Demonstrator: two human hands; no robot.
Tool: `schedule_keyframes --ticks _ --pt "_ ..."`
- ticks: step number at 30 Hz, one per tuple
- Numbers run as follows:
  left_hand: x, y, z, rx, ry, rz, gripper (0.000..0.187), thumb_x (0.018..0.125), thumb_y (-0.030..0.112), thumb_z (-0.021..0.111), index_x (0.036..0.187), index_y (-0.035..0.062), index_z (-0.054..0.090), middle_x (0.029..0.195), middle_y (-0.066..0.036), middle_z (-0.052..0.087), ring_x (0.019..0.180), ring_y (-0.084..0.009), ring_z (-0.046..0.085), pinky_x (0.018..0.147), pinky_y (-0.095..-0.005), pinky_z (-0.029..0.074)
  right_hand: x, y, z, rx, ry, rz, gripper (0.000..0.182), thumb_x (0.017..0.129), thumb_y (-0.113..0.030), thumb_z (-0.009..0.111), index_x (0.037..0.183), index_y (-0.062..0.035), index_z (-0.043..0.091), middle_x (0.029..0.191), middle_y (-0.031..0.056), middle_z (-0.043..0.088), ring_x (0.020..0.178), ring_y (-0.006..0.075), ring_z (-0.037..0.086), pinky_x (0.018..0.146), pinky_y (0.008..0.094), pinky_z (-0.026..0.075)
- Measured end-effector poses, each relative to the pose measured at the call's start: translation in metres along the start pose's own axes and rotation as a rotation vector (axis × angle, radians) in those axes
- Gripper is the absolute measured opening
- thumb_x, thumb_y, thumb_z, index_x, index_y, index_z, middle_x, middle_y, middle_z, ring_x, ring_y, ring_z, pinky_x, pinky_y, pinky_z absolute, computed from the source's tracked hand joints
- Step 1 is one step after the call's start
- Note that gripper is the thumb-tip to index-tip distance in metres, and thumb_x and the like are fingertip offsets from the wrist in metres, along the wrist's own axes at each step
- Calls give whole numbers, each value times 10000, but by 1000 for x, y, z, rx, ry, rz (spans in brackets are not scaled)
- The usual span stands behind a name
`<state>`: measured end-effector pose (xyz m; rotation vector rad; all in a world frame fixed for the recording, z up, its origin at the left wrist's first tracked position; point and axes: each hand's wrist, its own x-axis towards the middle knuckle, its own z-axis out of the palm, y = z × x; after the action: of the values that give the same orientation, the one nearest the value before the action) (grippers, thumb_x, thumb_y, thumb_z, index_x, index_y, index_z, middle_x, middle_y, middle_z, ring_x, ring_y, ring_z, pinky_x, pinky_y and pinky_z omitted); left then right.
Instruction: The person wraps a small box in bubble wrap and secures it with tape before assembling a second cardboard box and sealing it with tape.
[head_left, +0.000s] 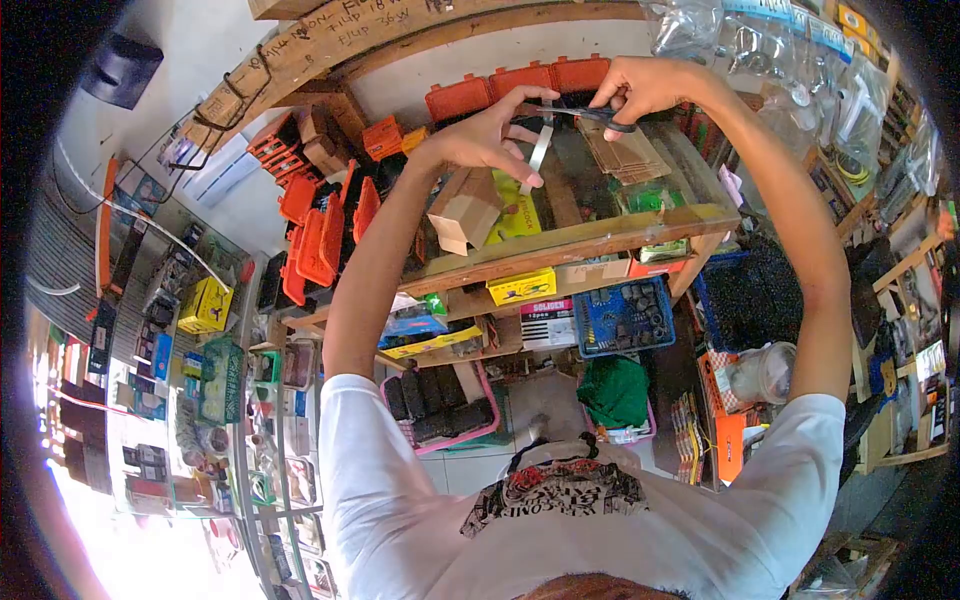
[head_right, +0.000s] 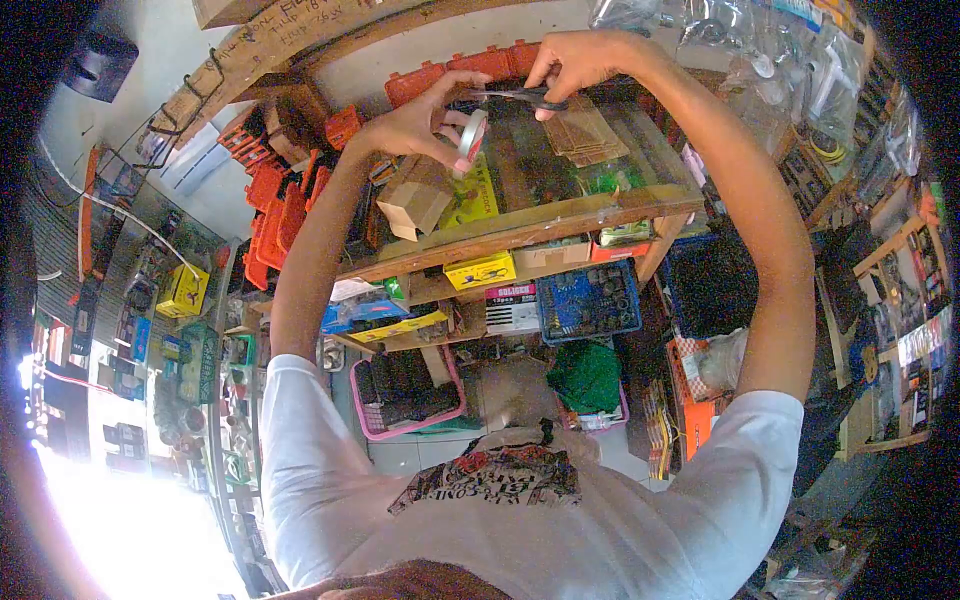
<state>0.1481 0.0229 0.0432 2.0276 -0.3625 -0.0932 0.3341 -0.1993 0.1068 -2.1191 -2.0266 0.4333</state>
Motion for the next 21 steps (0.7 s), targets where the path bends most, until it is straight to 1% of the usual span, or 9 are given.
schedule_keyframes --ticks 5,8,12,15,16,17,18,20,21 --pt "4 -4 -3 -54 -54 -127 1171 658 36 909 1550 143 159 1443 -153 403 1195 -283 571 897 -394 568 -1 7 5 21 13 -5 333 806 -125 811 1126 -51 752 568 -44 506 529 63 388 505 296 321" --pt "9 -10 1 6 -27 10 1182 670 36 901 1557 156 130 1449 -175 417 1231 -282 546 923 -395 553 -4 10 10 -12 37 18 322 810 -108 802 1124 -56 752 566 -43 496 529 64 386 506 300 323" --pt "13 -9 10 164 3 -20 1244 631 74 923 1564 177 106 1450 -214 432 1302 -300 488 1035 -448 473 -9 15 20 10 44 57 324 809 -110 802 1126 -76 751 567 -38 485 534 68 384 509 311 324" --pt "20 -27 16 315 11 -34 1300 589 115 944 1564 189 87 1446 -229 442 1334 -321 459 1095 -472 409 -12 28 35 -5 72 28 344 798 -126 815 1133 -87 747 564 -26 484 540 75 389 518 328 333" --pt "23 -35 20 335 11 -28 1314 577 124 948 1563 191 82 1442 -226 450 1336 -326 456 1102 -475 397 -14 34 43 -19 89 30 360 791 -140 825 1137 -88 743 569 -11 483 550 85 415 527 338 356" --pt "25 -43 24 355 11 -23 1329 565 134 953 1562 194 76 1438 -223 457 1338 -330 454 1110 -478 385 -14 44 54 -24 124 13 348 792 -156 817 1128 -98 746 581 14 519 559 101 453 535 349 378" --pt "29 -53 24 406 -10 -24 1345 549 136 951 1556 177 60 1427 -205 481 1339 -342 451 1110 -444 385 -14 56 67 -30 158 -4 336 794 -172 809 1118 -109 750 594 40 555 568 117 492 543 360 400" --pt "34 -66 33 423 -84 -45 1355 530 121 948 1553 159 60 1410 -199 498 1326 -344 462 1113 -427 387 -14 73 92 -63 175 -6 318 789 -185 798 1097 -120 754 633 79 627 583 147 553 564 383 439" --pt "36 -75 37 432 -121 -55 1360 521 113 946 1552 150 60 1401 -197 507 1319 -345 468 1115 -419 388 -13 85 112 33 176 6 312 785 -192 801 1086 -120 756 631 78 626 581 151 553 563 383 440"
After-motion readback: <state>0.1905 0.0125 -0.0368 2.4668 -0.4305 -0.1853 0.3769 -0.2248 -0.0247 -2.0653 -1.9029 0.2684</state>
